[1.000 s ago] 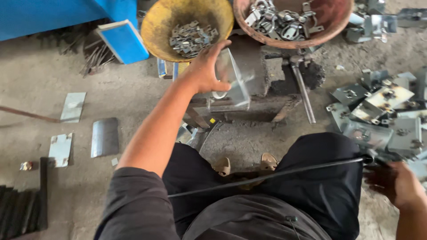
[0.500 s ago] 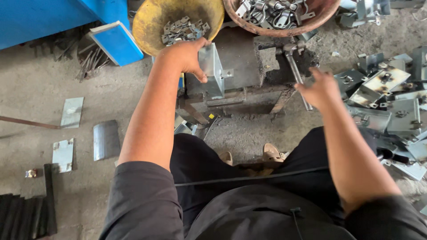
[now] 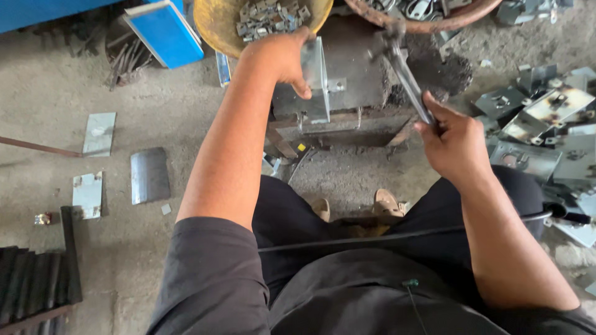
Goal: The person sits on the floor and uses a welding torch to attach small metal pieces to rectangular metal plates. They pick up the plates and small metal components from nearby bowls and the floor, position them, and weld them together, creating bright sparks.
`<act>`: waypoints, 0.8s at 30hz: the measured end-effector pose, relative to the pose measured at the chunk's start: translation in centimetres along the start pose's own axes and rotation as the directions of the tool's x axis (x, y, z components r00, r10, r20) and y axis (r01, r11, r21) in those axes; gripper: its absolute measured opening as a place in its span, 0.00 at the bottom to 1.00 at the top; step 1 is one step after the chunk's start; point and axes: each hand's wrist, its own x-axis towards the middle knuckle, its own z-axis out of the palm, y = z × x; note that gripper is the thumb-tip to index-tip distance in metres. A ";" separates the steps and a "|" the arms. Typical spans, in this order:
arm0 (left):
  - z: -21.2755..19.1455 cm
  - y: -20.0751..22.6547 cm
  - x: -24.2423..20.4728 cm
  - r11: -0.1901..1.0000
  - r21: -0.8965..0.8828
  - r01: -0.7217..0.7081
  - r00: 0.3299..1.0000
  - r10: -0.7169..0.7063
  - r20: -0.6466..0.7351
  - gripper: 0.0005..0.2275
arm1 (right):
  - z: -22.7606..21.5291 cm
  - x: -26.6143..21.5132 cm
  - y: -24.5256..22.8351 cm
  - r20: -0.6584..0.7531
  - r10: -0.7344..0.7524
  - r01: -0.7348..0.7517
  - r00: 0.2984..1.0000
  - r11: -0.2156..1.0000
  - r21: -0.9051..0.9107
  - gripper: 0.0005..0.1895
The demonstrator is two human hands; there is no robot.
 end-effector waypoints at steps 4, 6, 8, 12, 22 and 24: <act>0.0 0.1 0.6 0.997 0.032 0.071 0.995 -0.073 0.064 0.52 | 0.3 -0.8 -4.8 -0.137 -0.387 0.388 0.912 0.921 -0.025 0.27; 0.1 0.0 0.7 0.996 0.068 0.055 0.996 -0.059 0.064 0.52 | 1.2 0.1 -6.7 -0.088 -0.468 0.469 0.879 0.883 -0.011 0.28; 0.2 -0.3 0.9 0.997 0.058 0.045 0.998 -0.048 0.046 0.53 | 1.9 1.5 -8.0 0.099 -0.298 0.303 0.949 0.953 -0.033 0.28; 0.6 -0.7 1.9 0.991 0.135 -0.009 1.000 0.007 0.019 0.52 | 0.7 2.5 -8.3 0.094 -0.288 0.293 0.953 0.955 -0.049 0.26; 0.5 -0.4 1.2 0.996 0.085 0.040 0.999 -0.043 0.029 0.55 | 2.7 3.5 -6.8 0.152 -0.136 0.139 0.979 0.990 -0.010 0.26; 0.1 0.1 0.5 0.994 0.090 0.065 0.996 -0.070 0.059 0.56 | 2.2 4.3 -5.7 0.159 -0.024 0.025 0.987 1.000 -0.003 0.26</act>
